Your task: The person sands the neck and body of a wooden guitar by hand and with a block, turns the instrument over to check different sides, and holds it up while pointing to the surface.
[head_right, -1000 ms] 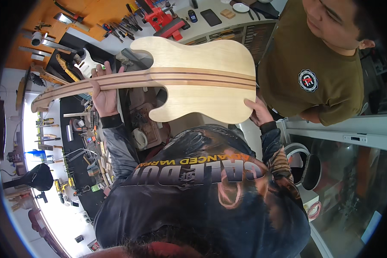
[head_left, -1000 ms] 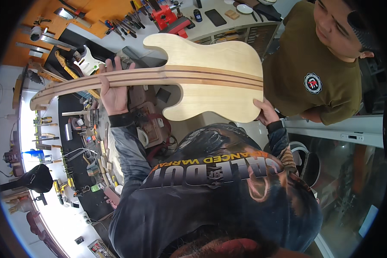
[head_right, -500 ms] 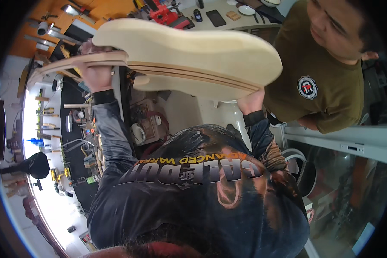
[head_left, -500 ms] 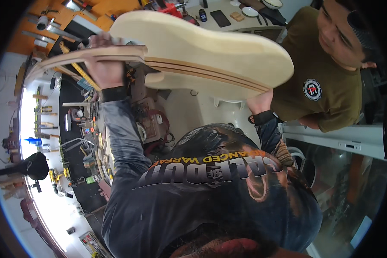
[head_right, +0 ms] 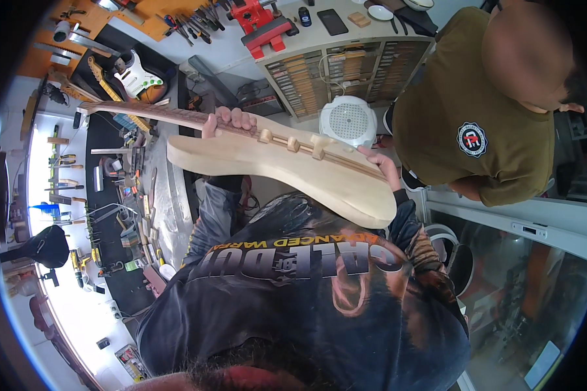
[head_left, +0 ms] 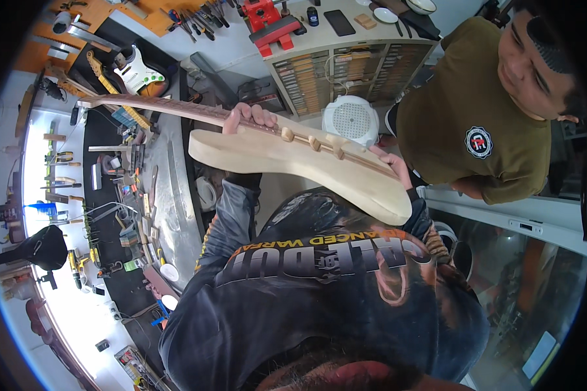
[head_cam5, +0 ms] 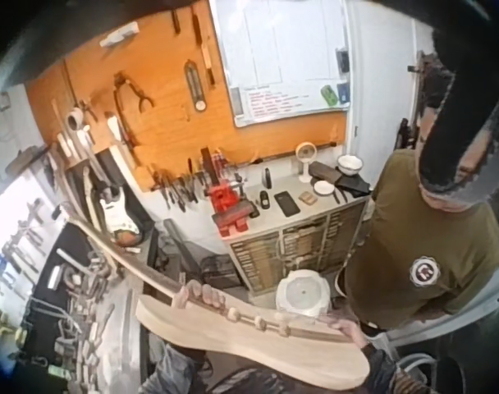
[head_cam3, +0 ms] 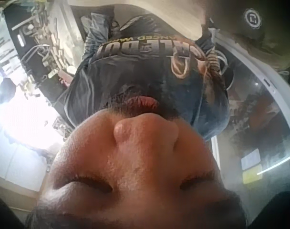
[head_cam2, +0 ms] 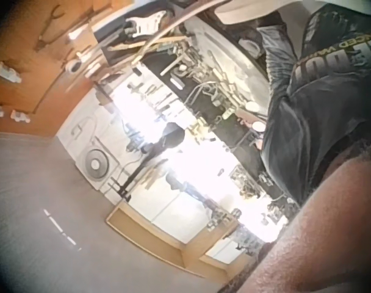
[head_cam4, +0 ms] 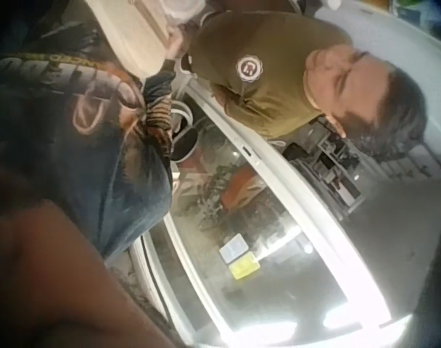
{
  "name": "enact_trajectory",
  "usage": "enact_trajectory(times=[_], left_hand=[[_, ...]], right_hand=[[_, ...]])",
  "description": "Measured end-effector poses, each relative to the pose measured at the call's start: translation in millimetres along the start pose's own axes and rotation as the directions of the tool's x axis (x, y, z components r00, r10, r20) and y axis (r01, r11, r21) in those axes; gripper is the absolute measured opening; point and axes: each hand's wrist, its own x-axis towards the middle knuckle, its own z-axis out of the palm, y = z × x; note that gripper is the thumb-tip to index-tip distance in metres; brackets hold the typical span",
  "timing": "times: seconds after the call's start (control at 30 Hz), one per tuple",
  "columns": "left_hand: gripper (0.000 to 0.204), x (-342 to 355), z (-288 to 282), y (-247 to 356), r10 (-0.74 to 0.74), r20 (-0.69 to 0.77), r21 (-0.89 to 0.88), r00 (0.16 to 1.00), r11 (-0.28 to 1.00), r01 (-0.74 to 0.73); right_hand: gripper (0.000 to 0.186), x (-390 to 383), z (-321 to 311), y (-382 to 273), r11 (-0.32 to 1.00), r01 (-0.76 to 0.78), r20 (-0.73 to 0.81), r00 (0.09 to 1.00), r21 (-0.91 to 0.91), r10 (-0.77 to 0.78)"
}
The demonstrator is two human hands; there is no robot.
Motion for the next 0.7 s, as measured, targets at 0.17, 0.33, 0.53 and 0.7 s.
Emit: enact_trajectory(times=[0.17,0.33,0.53,0.7], left_hand=[[0.03,-13,16,-8,-0.027,-0.059,0.014,0.998,1.0,0.028],[0.025,-17,29,-18,0.024,-0.276,0.013,0.961,1.0,-0.021],[0.022,-12,34,-29,0.275,-0.449,0.346,0.85,0.931,-0.119],[0.014,-15,43,-18,0.196,-0.248,0.409,0.949,0.909,-0.081]], right_hand=[[0.066,0,-35,12,0.987,-0.1,0.061,0.992,-0.122,0.108],[0.046,-9,-41,3,0.958,-0.176,0.125,0.97,-0.225,0.207],[0.049,-17,-33,11,0.976,-0.085,0.001,0.996,0.2,0.087],[0.056,-5,-53,18,0.993,-0.109,0.04,0.993,-0.035,0.11]])
